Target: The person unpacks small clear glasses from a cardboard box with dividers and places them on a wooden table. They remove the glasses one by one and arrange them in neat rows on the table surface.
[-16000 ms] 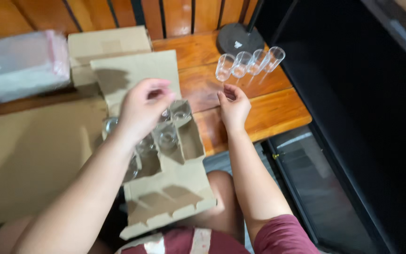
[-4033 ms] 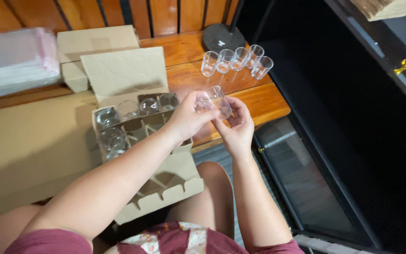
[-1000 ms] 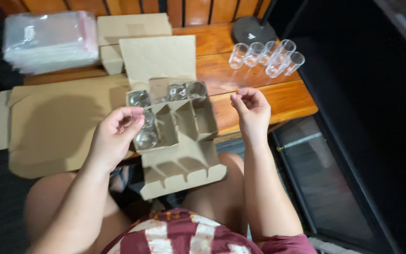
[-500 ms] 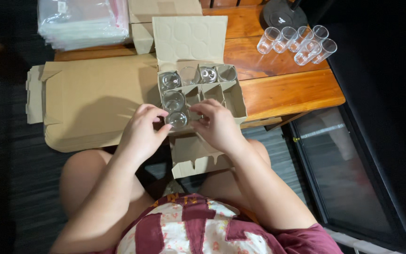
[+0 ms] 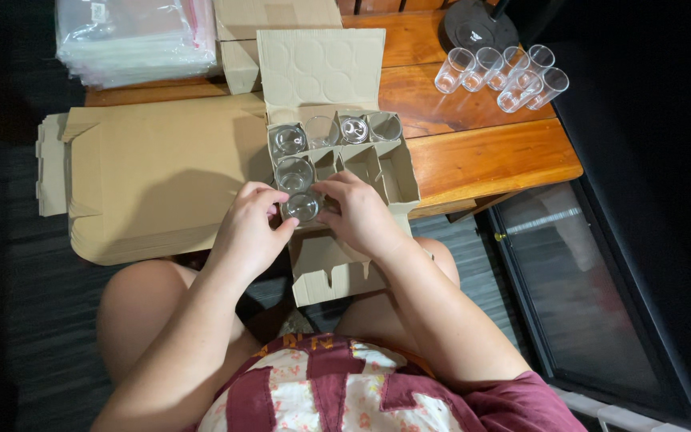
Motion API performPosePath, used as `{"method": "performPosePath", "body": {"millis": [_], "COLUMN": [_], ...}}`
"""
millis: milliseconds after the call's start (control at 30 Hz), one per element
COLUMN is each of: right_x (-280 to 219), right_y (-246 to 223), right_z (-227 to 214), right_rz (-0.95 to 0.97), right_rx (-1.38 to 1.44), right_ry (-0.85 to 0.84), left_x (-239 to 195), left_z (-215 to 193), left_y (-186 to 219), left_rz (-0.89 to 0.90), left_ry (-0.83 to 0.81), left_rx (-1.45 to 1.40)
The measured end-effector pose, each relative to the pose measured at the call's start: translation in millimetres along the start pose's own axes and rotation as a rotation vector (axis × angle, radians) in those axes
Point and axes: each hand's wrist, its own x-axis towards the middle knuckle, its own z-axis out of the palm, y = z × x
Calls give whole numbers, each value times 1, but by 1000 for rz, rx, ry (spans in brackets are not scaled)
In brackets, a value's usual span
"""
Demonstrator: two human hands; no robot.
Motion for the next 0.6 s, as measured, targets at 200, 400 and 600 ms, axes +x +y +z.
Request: {"method": "performPosePath", "body": {"millis": [200,400,600], "right_x": [6,9,10], "right_y": [1,-8,-14], "right_z": [-3,-5,-10], "right_rz": [19,15,15], "right_rx": [0,3,29], "right_ry": [-36,-43,-41], "left_x": [2,4,5], "left_z": [6,9,9], "left_y": [-8,-9,-8], "left_rz": [1,-40,-61], "left_ry": [13,-13,-25], "left_rx": [-14,-43,-35]}}
